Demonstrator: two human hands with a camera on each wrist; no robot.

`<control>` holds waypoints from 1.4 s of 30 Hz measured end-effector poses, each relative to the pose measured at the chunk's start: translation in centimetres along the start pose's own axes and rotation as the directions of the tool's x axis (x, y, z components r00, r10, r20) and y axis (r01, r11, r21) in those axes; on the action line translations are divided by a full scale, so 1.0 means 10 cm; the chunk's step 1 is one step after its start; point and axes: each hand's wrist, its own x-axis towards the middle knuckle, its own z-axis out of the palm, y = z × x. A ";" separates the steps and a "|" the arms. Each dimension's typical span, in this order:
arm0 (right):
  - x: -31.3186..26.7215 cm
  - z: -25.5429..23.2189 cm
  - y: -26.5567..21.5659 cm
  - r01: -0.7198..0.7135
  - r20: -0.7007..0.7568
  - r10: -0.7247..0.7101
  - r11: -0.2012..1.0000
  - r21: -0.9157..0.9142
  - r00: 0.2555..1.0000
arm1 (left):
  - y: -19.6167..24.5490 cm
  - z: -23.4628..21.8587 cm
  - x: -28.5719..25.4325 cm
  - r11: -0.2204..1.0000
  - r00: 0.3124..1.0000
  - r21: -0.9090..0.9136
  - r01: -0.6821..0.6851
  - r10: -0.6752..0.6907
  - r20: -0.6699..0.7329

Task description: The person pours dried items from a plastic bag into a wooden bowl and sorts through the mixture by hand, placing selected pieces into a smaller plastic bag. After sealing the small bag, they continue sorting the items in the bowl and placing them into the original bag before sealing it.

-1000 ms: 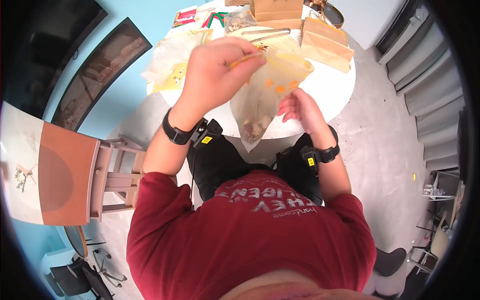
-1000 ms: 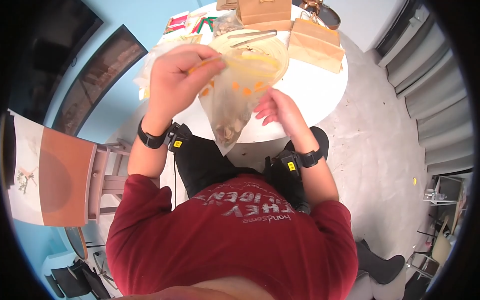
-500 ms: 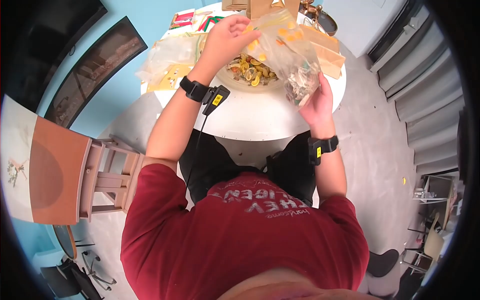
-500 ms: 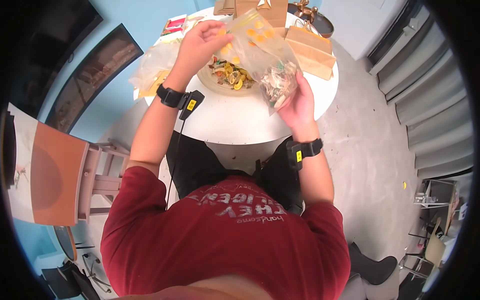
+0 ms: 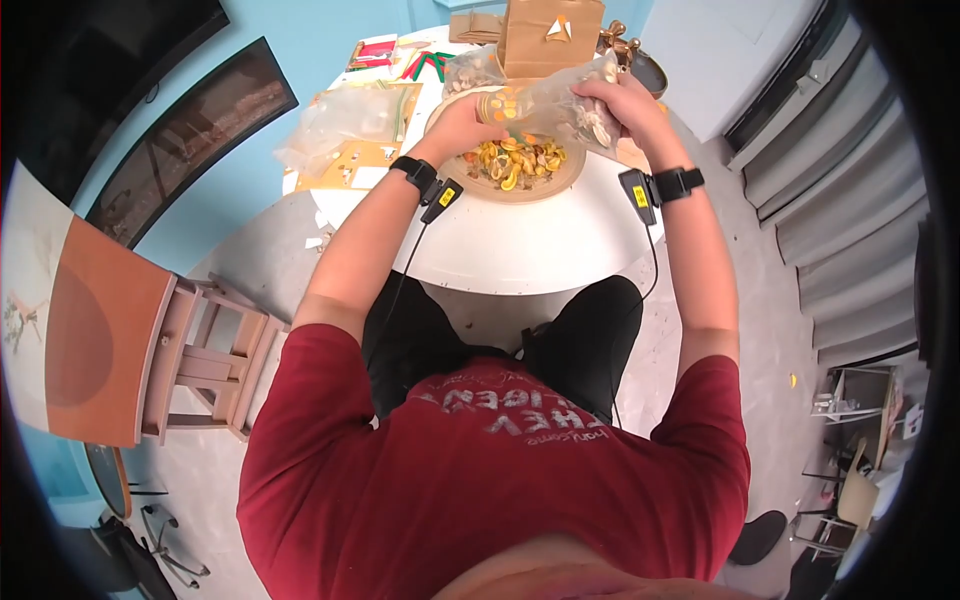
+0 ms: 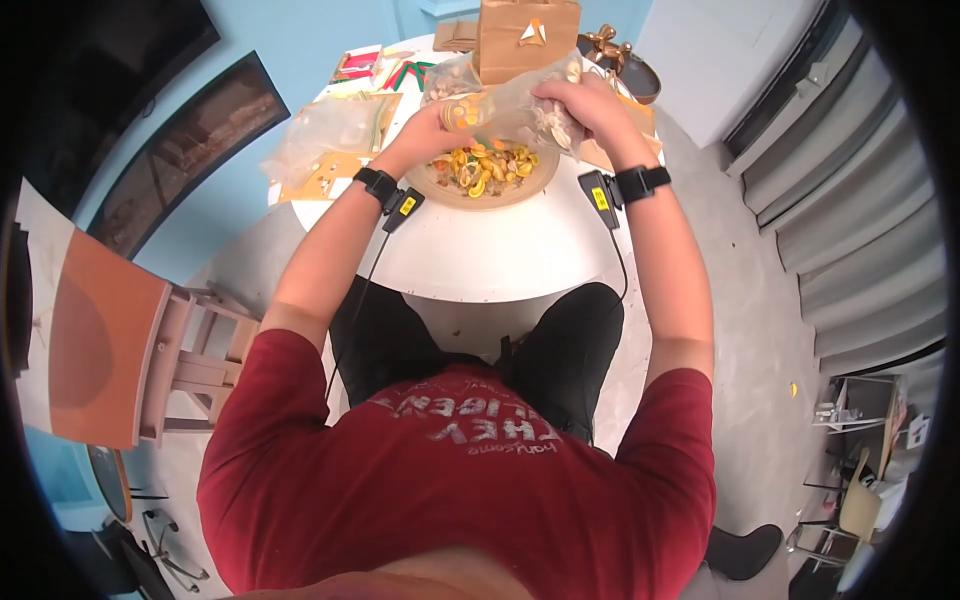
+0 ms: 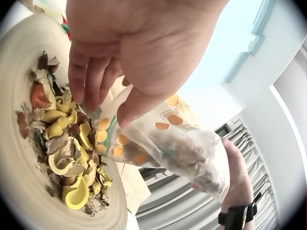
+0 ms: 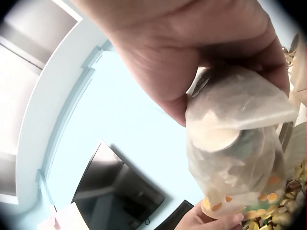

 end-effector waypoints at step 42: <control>0.84 0.26 -0.65 0.376 -0.151 -0.484 0.809 -0.451 0.862 | -0.14 0.18 -0.23 0.940 0.951 0.305 0.156 -0.060 -0.303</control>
